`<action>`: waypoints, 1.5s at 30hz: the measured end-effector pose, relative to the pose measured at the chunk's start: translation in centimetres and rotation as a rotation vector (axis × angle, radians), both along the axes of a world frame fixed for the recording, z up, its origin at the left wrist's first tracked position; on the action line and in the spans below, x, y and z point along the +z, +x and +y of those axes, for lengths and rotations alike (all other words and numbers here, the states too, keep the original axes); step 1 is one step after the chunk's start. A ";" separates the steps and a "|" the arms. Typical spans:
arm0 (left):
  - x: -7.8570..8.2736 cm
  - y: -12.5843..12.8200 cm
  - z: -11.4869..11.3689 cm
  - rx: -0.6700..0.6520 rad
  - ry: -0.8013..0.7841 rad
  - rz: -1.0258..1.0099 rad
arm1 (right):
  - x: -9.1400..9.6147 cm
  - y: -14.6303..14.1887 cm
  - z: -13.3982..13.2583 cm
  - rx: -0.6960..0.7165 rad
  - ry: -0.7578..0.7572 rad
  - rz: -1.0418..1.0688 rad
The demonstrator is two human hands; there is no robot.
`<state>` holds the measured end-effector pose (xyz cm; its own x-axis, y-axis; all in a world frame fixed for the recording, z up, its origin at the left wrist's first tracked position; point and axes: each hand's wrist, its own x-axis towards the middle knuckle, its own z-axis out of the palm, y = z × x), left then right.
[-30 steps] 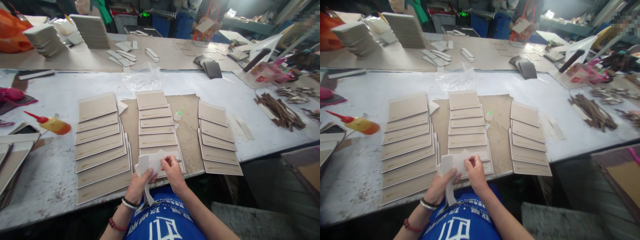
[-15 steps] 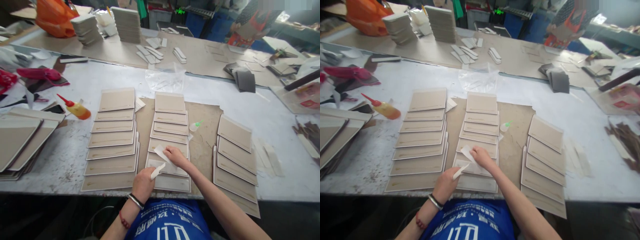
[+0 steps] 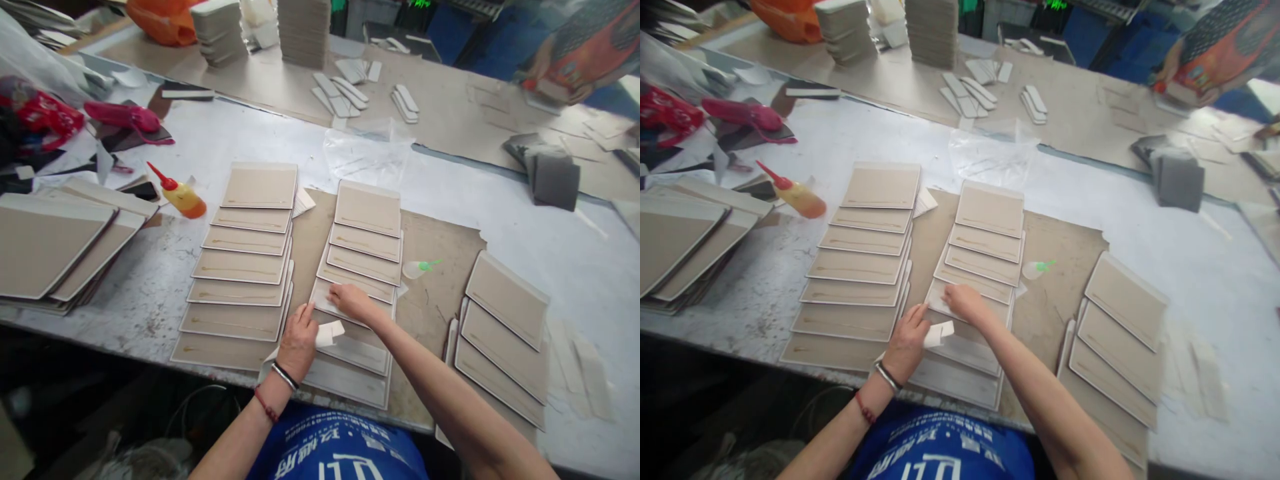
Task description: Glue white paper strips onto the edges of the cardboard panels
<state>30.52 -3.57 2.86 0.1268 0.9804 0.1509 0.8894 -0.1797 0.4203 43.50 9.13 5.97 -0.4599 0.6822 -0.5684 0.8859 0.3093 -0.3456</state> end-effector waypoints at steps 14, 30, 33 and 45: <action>-0.3 0.2 1.2 -0.036 -0.076 0.092 | 0.7 -0.1 0.0 0.035 0.013 -0.069; -0.6 -0.8 1.3 -0.147 -0.077 0.065 | 0.6 9.8 -4.4 -0.444 0.078 -0.173; -0.7 -0.9 1.3 -0.166 -0.073 0.079 | 0.4 9.4 -5.0 -0.510 0.116 -0.202; -0.4 -0.7 1.1 -0.156 -0.086 0.078 | -0.1 9.1 -5.4 -0.536 0.142 -0.239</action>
